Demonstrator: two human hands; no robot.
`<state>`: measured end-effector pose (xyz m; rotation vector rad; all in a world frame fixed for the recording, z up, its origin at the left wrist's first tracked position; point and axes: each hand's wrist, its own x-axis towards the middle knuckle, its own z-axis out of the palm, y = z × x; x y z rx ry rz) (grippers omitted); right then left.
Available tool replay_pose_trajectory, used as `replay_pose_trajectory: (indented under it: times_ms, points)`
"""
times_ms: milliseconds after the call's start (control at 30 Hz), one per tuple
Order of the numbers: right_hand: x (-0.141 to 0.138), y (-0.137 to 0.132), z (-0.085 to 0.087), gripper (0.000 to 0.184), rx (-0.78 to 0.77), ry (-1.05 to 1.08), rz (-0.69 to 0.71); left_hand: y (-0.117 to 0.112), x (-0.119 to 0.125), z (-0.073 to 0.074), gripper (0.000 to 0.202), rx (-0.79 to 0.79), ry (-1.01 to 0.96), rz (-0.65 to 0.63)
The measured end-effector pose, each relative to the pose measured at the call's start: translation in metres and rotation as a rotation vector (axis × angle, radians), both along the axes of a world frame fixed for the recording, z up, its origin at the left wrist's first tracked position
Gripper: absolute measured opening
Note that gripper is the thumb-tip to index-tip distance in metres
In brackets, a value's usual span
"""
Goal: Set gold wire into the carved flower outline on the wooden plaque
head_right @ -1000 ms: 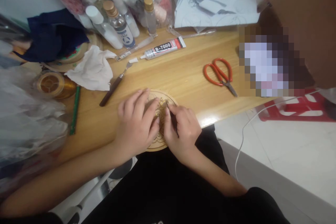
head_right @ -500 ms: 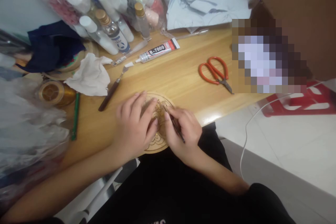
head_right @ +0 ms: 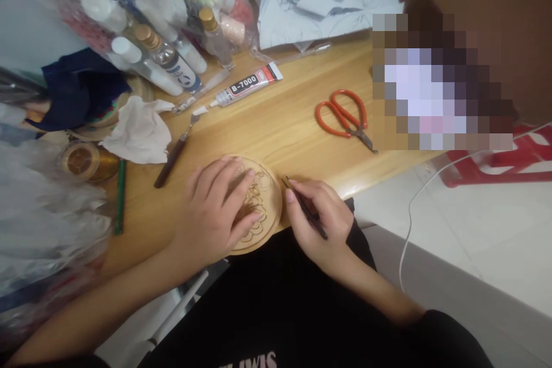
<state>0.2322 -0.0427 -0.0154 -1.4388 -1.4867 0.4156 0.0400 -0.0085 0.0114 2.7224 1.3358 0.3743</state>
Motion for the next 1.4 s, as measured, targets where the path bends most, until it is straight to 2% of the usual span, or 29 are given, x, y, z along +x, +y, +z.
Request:
replay_pose_trajectory:
  times_ms: [233, 667, 900, 1133, 1400]
  points:
    - [0.0, 0.004, 0.001, 0.033, -0.025, 0.018, 0.093, -0.001, 0.003, -0.006, 0.062, -0.049, -0.008, -0.008]
    - [-0.003, 0.008, 0.004, 0.039, -0.03, -0.022, 0.159, -0.003, 0.004, -0.007, 0.068, -0.069, 0.01, -0.004]
    - [-0.008, 0.015, 0.009, 0.031, -0.053, -0.066, 0.189, -0.004, 0.006, -0.004, 0.073, -0.08, 0.055, 0.008]
    - [-0.011, 0.021, 0.02, 0.024, -0.149, -0.109, 0.212, -0.005, 0.007, -0.003, 0.079, -0.036, 0.109, 0.004]
    - [-0.005, 0.025, 0.012, 0.031, -0.064, -0.19, 0.241, -0.005, 0.007, -0.003, 0.08, -0.05, 0.116, 0.001]
